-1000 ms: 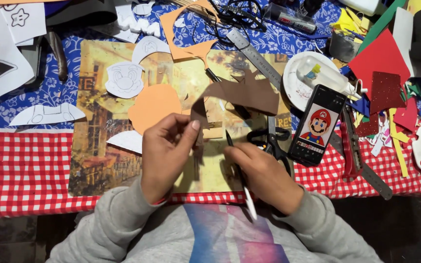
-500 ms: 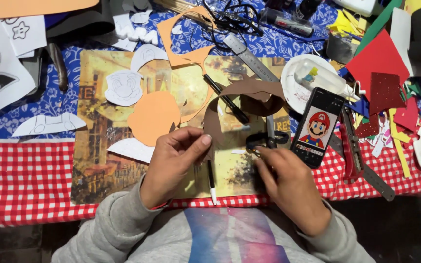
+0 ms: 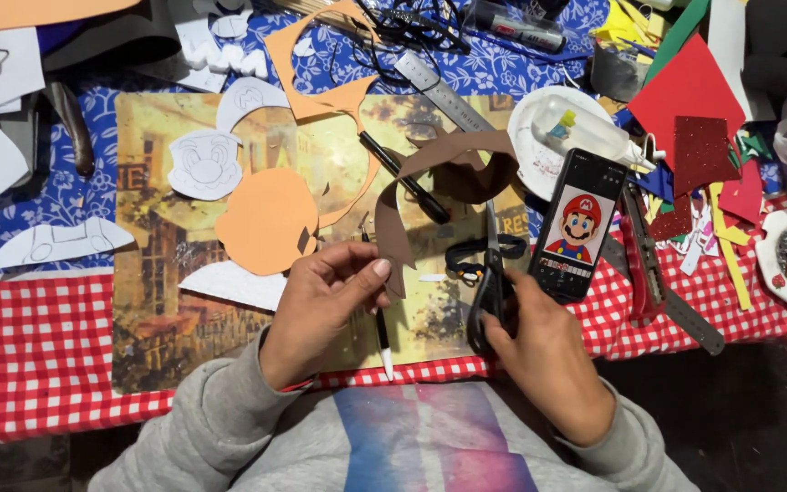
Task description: Crafting a Mario character figure from foam pieces by cutting, marking, and gluing.
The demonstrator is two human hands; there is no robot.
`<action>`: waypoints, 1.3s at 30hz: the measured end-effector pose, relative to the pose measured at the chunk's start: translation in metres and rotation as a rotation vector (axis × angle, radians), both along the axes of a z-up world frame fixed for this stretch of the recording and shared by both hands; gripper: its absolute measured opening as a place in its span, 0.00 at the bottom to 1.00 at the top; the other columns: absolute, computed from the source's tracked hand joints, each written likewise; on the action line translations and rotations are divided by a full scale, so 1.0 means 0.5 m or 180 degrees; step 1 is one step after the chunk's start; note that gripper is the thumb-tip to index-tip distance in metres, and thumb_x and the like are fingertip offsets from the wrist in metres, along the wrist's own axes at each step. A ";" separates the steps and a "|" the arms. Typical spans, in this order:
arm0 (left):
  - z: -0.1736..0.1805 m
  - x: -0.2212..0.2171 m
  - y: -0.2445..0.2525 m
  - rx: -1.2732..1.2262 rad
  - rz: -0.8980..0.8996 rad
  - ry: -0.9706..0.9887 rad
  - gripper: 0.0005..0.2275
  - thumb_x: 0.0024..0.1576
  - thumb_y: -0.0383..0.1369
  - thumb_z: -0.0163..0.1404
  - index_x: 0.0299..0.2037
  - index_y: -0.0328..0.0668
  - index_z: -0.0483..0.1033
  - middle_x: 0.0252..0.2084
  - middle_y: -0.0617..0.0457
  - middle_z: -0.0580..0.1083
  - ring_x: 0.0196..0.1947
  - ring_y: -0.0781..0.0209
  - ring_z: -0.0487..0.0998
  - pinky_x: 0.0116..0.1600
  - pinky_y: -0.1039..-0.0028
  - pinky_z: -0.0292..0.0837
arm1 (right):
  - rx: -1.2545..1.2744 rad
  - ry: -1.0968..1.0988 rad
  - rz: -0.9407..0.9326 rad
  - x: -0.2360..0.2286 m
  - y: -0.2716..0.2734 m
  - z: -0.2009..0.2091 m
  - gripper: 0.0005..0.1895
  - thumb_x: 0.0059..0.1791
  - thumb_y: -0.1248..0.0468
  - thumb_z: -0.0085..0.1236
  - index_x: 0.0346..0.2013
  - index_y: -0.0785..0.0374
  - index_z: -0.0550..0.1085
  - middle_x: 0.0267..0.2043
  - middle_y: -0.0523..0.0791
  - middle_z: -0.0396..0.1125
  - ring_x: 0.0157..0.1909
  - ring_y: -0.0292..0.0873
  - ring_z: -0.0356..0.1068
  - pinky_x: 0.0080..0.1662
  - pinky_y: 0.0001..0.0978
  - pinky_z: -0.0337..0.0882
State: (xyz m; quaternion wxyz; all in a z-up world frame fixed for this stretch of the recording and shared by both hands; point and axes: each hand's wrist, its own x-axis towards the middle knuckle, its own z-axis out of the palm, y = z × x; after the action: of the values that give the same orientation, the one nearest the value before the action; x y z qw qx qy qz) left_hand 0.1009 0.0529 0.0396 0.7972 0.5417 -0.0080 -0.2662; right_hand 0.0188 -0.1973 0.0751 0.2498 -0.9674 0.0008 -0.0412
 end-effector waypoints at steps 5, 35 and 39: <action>0.008 0.002 -0.004 -0.0150 0.0086 -0.0053 0.13 0.61 0.28 0.54 0.53 0.28 0.75 0.34 0.55 0.77 0.31 0.70 0.76 0.39 0.78 0.74 | 0.0584 0.1374 -0.0937 -0.032 -0.035 0.035 0.30 0.42 0.65 0.68 0.58 0.64 0.71 0.30 0.49 0.74 0.28 0.40 0.73 0.33 0.33 0.74; -0.019 -0.034 -0.042 -0.0725 0.1042 -0.0508 0.15 0.62 0.23 0.54 0.58 0.28 0.72 0.46 0.52 0.78 0.44 0.70 0.77 0.50 0.78 0.75 | 0.3888 0.2119 0.0519 -0.073 0.004 -0.071 0.51 0.36 0.36 0.73 0.55 0.76 0.71 0.27 0.45 0.71 0.28 0.35 0.71 0.32 0.26 0.70; -0.016 -0.037 -0.047 -0.0498 0.1340 -0.0695 0.14 0.63 0.23 0.53 0.58 0.26 0.73 0.47 0.52 0.77 0.46 0.70 0.77 0.53 0.78 0.75 | 0.3742 0.2111 0.0649 -0.064 0.020 -0.069 0.49 0.38 0.32 0.70 0.51 0.75 0.73 0.26 0.43 0.71 0.30 0.33 0.70 0.34 0.24 0.70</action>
State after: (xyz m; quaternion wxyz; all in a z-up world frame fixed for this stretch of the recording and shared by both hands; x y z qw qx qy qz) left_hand 0.0826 0.0294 0.0316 0.8691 0.4936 -0.0016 -0.0328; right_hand -0.0133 -0.1874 0.0408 0.7230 -0.6277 0.0084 0.2885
